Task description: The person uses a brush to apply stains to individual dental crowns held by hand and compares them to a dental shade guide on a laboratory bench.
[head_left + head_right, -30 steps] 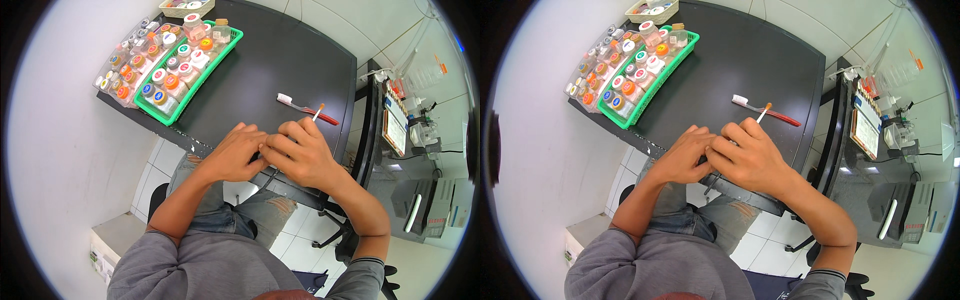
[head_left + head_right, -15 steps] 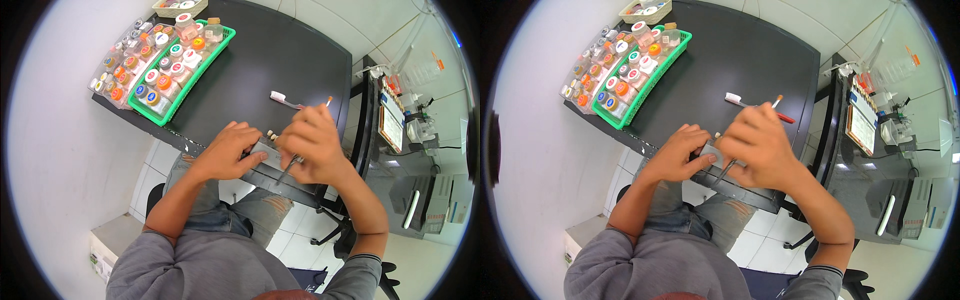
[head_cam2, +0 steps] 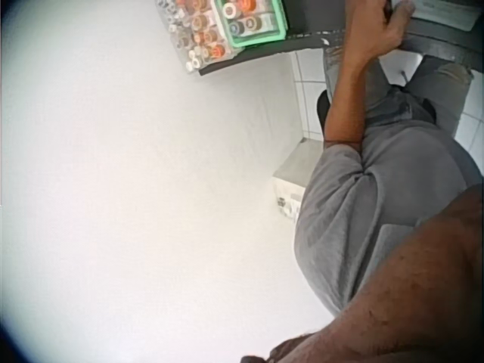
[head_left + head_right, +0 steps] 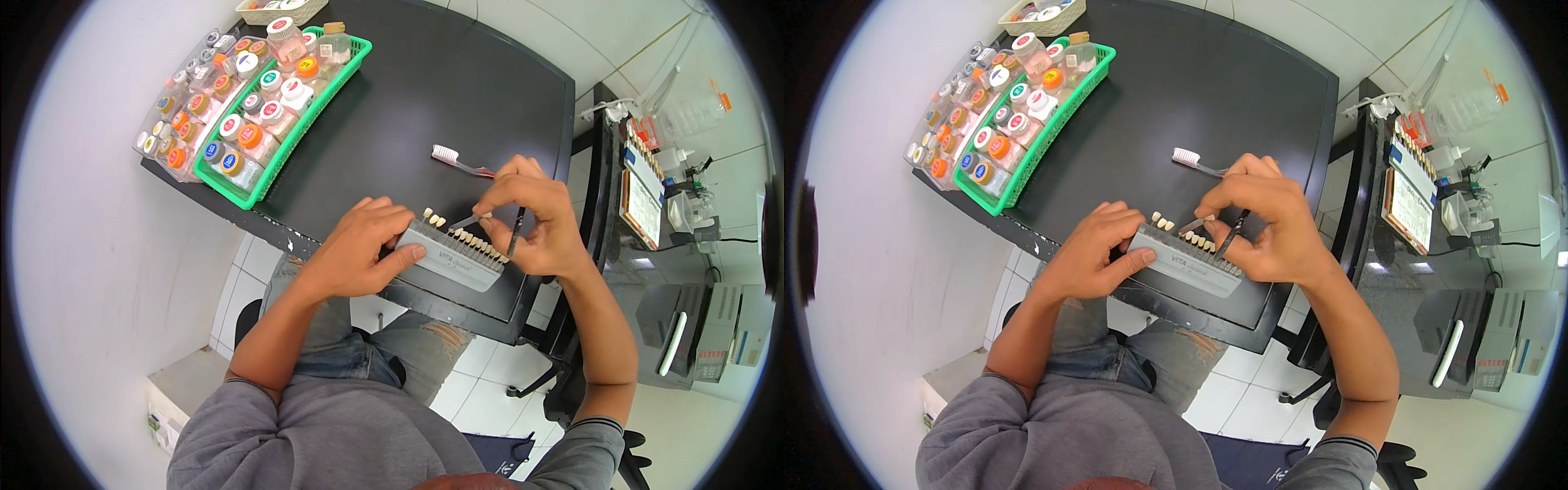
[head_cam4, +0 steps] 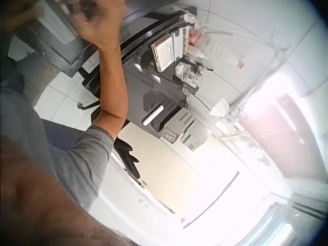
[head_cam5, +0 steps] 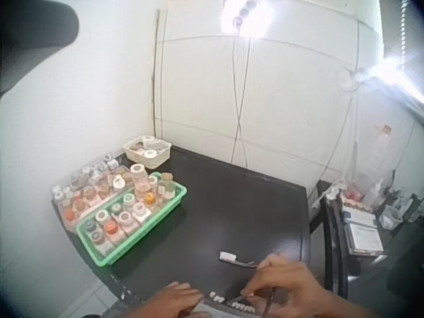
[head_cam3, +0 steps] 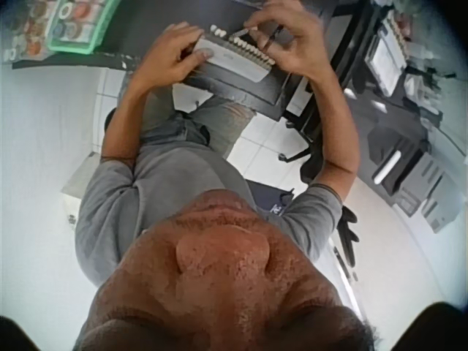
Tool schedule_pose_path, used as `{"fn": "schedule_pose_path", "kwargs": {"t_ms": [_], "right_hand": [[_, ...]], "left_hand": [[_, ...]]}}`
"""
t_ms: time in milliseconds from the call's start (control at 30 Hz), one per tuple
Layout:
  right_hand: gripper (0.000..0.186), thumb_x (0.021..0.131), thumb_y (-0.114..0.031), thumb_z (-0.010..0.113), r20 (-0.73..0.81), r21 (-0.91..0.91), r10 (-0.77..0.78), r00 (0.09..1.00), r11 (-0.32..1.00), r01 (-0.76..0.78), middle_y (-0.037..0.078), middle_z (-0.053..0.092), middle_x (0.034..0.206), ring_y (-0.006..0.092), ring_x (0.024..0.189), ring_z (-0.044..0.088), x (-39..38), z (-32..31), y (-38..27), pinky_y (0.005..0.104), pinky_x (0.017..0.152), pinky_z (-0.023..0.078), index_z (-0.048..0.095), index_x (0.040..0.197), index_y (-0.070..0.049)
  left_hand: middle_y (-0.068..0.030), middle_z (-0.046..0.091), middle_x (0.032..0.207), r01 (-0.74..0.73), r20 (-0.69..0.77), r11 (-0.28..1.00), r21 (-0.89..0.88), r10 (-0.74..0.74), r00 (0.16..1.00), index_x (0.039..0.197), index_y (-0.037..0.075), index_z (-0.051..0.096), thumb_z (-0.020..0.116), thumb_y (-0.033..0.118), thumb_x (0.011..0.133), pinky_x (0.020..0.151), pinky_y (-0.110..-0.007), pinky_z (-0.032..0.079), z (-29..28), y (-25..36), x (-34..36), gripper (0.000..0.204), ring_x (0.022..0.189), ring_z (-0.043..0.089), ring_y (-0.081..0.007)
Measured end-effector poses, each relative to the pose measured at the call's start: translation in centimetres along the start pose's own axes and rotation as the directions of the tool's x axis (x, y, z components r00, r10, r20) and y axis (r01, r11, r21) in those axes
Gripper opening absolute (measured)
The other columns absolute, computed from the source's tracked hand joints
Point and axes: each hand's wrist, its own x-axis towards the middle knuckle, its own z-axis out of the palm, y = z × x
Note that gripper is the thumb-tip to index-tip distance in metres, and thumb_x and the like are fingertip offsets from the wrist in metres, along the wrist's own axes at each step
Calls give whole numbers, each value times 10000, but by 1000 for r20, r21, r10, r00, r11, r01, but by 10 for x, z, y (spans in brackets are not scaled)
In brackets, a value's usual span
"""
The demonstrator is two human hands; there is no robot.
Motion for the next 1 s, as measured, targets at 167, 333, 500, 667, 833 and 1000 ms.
{"fn": "schedule_pose_path", "kwargs": {"t_ms": [167,333,500,667,833,1000], "right_hand": [[216,752,-47,827,70,-54,21,997,998,-17,-15,738,883,210,897,597,1,5,-4,386,819,378,816,951,-129],[213,778,-62,839,99,-79,18,995,997,-10,-26,737,885,200,901,591,2,7,-3,388,826,382,832,975,-142],[251,802,-56,836,88,-77,5,996,997,2,-20,774,913,200,902,597,2,12,1,379,842,400,857,1039,-134],[270,840,-57,823,72,-90,-13,997,996,20,-2,784,893,211,872,606,3,19,0,377,828,410,869,1101,-110],[243,887,-66,817,57,-78,28,998,997,-23,22,803,872,221,848,630,1,19,4,384,839,419,871,1120,-108],[204,919,-77,827,45,-58,106,993,993,-104,22,838,912,229,894,682,1,20,0,404,865,436,827,1122,-101]], "left_hand": [[-78,443,767,2,10,1000,15,-2,1000,832,61,509,760,328,1024,764,-414,352,-1,3,1,413,780,453,-283],[-83,437,770,-5,16,1000,24,5,1000,839,57,507,760,319,1022,764,-418,347,0,2,1,408,781,450,-284],[-86,433,767,-15,15,999,37,15,1000,840,58,505,761,316,1019,762,-421,346,0,4,1,405,782,449,-289],[-85,441,766,-22,9,999,40,22,1000,837,60,505,764,318,1014,762,-421,348,1,4,1,406,782,455,-291],[-85,447,766,-14,5,998,60,14,1000,838,61,515,767,317,1010,761,-419,352,2,4,0,398,783,461,-291],[-86,461,767,-11,6,997,70,11,1000,840,58,524,766,312,1009,759,-421,355,2,5,1,390,787,473,-291]]}}
